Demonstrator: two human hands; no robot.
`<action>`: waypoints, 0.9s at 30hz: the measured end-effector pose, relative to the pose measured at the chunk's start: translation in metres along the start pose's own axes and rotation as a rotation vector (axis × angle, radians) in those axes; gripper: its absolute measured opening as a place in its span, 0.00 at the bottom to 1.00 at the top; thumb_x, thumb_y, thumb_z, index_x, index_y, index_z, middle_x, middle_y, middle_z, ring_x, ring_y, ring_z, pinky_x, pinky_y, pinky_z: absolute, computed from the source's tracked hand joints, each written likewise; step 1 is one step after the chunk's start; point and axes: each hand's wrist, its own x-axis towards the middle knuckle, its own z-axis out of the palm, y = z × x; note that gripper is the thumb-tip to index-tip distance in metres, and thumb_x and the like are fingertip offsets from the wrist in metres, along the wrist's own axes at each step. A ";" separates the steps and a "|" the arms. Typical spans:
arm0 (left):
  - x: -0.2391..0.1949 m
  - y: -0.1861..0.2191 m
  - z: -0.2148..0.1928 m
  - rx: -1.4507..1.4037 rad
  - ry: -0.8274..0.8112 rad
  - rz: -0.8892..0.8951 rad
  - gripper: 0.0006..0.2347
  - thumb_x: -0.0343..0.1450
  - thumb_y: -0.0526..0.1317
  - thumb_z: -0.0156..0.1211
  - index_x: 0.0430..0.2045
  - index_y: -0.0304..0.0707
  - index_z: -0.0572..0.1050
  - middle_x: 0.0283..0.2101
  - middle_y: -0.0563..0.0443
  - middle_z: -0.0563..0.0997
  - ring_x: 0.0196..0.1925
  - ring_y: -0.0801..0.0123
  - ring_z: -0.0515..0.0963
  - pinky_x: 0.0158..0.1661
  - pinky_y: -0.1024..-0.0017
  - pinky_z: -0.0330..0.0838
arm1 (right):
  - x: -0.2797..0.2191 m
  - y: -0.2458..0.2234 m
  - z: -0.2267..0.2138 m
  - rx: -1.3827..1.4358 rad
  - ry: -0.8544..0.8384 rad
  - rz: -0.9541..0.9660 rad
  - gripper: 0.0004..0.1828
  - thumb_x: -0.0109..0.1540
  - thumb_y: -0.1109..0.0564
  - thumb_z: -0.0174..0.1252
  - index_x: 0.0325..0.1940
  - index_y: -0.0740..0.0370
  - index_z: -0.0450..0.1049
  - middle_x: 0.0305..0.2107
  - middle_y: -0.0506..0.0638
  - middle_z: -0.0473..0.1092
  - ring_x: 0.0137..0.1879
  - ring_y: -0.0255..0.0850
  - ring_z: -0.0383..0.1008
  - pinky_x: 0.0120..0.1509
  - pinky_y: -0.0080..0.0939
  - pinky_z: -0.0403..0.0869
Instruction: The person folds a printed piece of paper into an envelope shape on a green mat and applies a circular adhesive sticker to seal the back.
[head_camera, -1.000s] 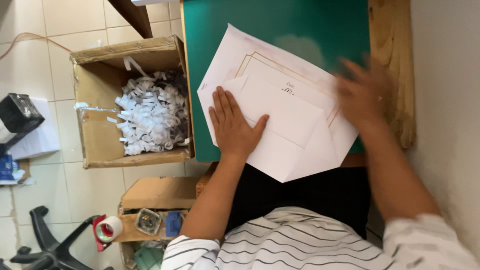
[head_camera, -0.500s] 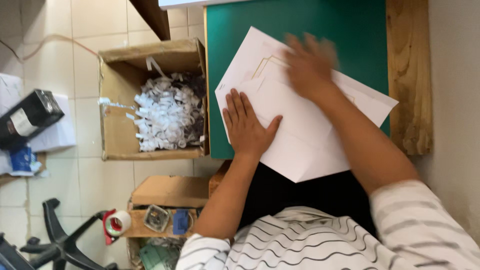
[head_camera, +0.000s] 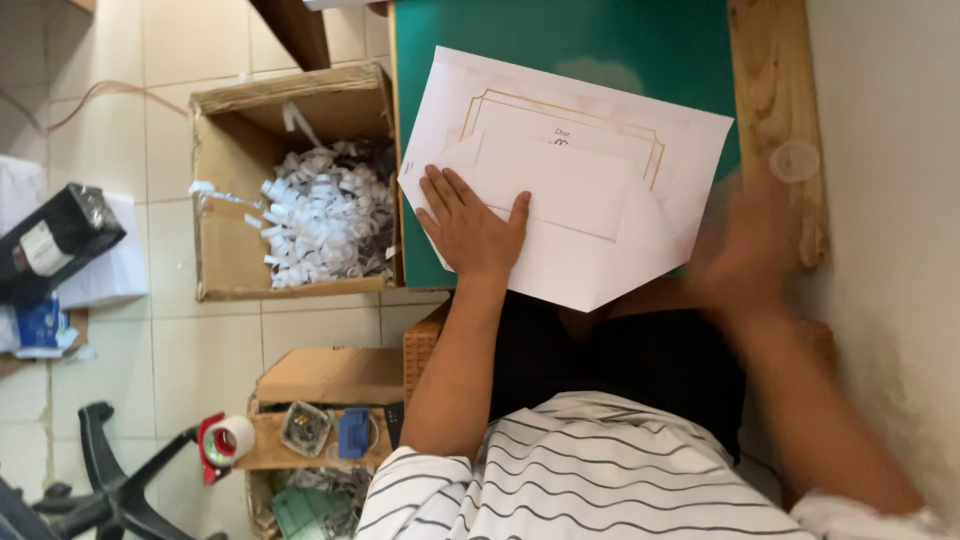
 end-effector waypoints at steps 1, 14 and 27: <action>-0.003 0.000 -0.002 0.035 -0.027 -0.030 0.49 0.68 0.70 0.49 0.70 0.19 0.46 0.77 0.29 0.43 0.79 0.46 0.38 0.72 0.47 0.32 | -0.016 -0.033 -0.008 0.147 -0.089 -0.108 0.30 0.65 0.54 0.62 0.67 0.73 0.69 0.68 0.74 0.59 0.73 0.67 0.61 0.78 0.62 0.63; -0.024 -0.077 -0.026 -0.166 0.024 0.633 0.18 0.63 0.47 0.72 0.46 0.48 0.83 0.68 0.48 0.73 0.74 0.51 0.64 0.72 0.38 0.36 | 0.026 0.024 0.028 0.698 -0.214 -0.142 0.11 0.56 0.62 0.67 0.43 0.56 0.84 0.41 0.52 0.72 0.52 0.50 0.70 0.58 0.48 0.67; -0.004 -0.052 -0.003 -0.283 0.219 0.438 0.19 0.64 0.50 0.76 0.14 0.42 0.70 0.22 0.56 0.72 0.34 0.60 0.69 0.43 0.61 0.59 | 0.027 0.016 0.058 0.426 -0.302 0.099 0.21 0.64 0.45 0.76 0.26 0.56 0.76 0.22 0.42 0.71 0.39 0.39 0.65 0.59 0.44 0.59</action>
